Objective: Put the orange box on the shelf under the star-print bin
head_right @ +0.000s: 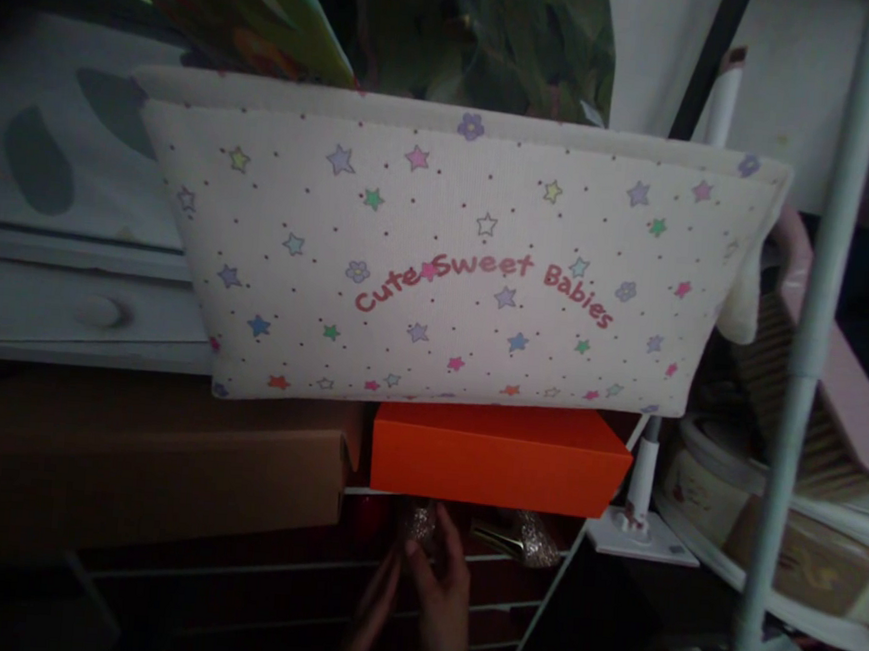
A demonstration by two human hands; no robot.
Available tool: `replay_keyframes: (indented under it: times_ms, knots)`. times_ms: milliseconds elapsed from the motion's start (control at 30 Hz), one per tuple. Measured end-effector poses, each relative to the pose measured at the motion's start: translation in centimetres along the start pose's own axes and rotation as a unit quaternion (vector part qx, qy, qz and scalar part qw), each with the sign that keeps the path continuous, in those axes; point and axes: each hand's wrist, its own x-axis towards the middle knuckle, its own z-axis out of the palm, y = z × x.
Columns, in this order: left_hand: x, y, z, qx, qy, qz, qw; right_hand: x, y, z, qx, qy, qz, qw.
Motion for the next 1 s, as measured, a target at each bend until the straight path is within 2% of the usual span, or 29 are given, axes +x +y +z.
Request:
replay_keyframes:
  times_ms: [167,300,633,900,1000]
  knots:
    - [0.2,1.5,-0.2,-0.008,0.005,-0.055,0.998,0.3,-0.1,0.2,-0.015,0.002,-0.025,1.000]
    - [0.6,2.3,-0.6,-0.009,0.014,-0.065,0.998,0.9,0.1,0.5,-0.001,-0.014,-0.034,0.999]
    - [0.7,0.2,0.5,0.005,0.041,-0.009,0.999,1.4,0.7,0.8,-0.018,-0.039,-0.047,0.998]
    - [0.7,0.5,0.8,0.044,0.050,-0.033,0.997,1.0,0.1,0.1,-0.017,-0.082,-0.007,0.996]
    - [0.7,0.8,0.6,0.064,0.069,-0.027,0.995,1.0,0.6,-1.1,-0.039,-0.045,0.005,0.998]
